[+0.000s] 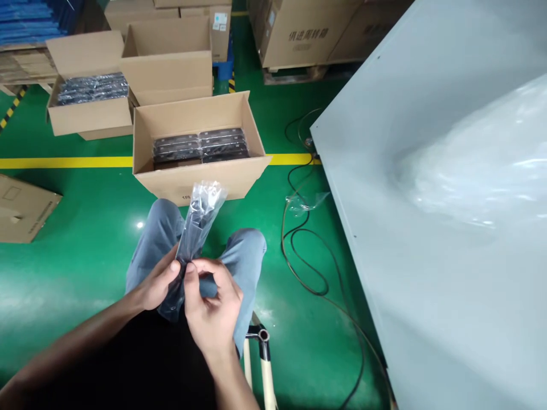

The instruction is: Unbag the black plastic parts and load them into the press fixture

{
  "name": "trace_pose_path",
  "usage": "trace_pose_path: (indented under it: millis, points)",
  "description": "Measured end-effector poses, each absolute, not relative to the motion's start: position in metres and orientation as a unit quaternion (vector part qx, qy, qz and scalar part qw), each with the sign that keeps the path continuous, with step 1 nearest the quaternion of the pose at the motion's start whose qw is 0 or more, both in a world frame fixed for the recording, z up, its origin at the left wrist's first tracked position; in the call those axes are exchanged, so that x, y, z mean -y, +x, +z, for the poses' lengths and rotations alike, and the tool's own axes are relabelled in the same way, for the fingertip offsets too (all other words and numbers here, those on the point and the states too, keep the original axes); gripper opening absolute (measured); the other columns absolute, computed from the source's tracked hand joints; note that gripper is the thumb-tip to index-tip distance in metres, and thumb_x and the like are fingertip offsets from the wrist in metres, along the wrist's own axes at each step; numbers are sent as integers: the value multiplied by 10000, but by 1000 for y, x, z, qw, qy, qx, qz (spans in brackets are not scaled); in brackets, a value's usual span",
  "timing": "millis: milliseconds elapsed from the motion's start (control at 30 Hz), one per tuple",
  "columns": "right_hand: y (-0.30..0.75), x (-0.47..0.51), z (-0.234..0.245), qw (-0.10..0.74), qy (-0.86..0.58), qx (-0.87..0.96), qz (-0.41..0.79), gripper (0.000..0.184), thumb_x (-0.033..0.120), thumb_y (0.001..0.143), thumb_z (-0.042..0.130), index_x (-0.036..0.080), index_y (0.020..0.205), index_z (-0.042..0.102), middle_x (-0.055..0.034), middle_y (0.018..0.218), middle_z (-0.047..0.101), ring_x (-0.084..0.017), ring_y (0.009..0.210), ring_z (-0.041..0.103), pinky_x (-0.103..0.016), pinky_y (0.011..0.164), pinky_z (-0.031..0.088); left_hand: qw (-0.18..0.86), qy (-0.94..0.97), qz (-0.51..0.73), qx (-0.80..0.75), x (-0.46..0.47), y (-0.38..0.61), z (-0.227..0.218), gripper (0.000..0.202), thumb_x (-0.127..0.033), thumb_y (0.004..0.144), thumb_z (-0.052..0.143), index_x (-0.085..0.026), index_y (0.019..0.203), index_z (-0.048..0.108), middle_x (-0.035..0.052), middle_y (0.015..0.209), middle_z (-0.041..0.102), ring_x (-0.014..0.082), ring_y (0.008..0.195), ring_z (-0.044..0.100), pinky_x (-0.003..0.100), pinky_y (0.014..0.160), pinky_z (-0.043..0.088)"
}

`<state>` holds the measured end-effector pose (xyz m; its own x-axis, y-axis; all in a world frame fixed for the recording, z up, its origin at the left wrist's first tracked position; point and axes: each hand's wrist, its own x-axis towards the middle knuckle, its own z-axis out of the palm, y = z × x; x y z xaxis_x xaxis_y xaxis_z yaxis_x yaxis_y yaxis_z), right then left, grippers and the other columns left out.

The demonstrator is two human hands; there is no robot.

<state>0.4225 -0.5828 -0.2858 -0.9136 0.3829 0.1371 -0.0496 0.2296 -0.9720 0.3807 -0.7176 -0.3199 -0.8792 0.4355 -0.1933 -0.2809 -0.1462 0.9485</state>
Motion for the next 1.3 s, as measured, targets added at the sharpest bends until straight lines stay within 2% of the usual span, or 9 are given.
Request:
trace_pose_path:
  millis: [200,400,600,733,900,1033,1100,1200,1300]
  points:
    - [421,577,-287,163,-117,791,578,106,287,928,714,225,855,760,2,734,752,-143,634,673,-283,694,625,228,91,707,-663,721,382,-323,574,-748,964,568,-219,1156,684,59,1027,701,249,953,610,367,940,467]
    - [422,578,-290,195,-110,817,531,60,262,925,703,227,887,732,13,761,754,-127,611,647,-281,716,611,179,31,675,-716,713,385,-314,562,-757,916,635,-233,1119,622,40,947,662,245,893,566,363,819,435]
    - [415,572,-284,131,-115,806,566,142,312,962,651,221,875,716,14,725,731,-112,589,626,-210,523,506,205,9,719,-664,711,385,-315,545,-753,914,653,-229,1062,656,28,960,659,229,924,566,343,854,433]
    - [412,568,-281,100,-96,778,613,174,297,969,620,219,822,675,27,671,693,-104,569,623,-193,501,488,255,-1,754,-606,711,387,-320,545,-736,906,685,-210,1046,689,9,878,625,182,817,523,313,782,415]
    - [418,570,-279,127,-114,806,566,116,278,949,648,225,849,676,23,742,709,-109,627,623,-219,588,513,204,-45,756,-621,707,386,-318,536,-718,866,753,-206,1013,690,12,902,648,180,860,558,293,801,439]
    - [421,564,-278,169,-142,797,562,92,263,945,658,228,861,669,32,725,677,-108,596,584,-245,603,506,230,-140,754,-599,714,377,-321,672,-849,841,657,-182,919,678,15,740,641,151,625,547,290,595,423]
    - [419,558,-280,175,-162,782,576,129,306,967,654,224,869,670,14,748,687,-126,647,621,-261,629,519,276,-149,785,-534,720,371,-320,731,-877,803,666,-162,953,698,46,766,682,161,583,574,298,543,429]
    - [416,553,-289,137,-148,768,608,191,384,991,652,219,897,681,-8,806,713,-149,760,678,-283,730,563,277,-138,844,-437,723,362,-309,747,-847,814,682,-143,1058,737,80,867,720,201,703,668,314,622,527]
    - [420,558,-299,63,-93,756,645,170,389,970,692,225,1016,689,-22,900,740,-155,819,706,-285,769,592,237,-121,880,-394,719,353,-297,749,-831,875,619,-134,1108,765,82,873,712,208,770,680,324,686,560]
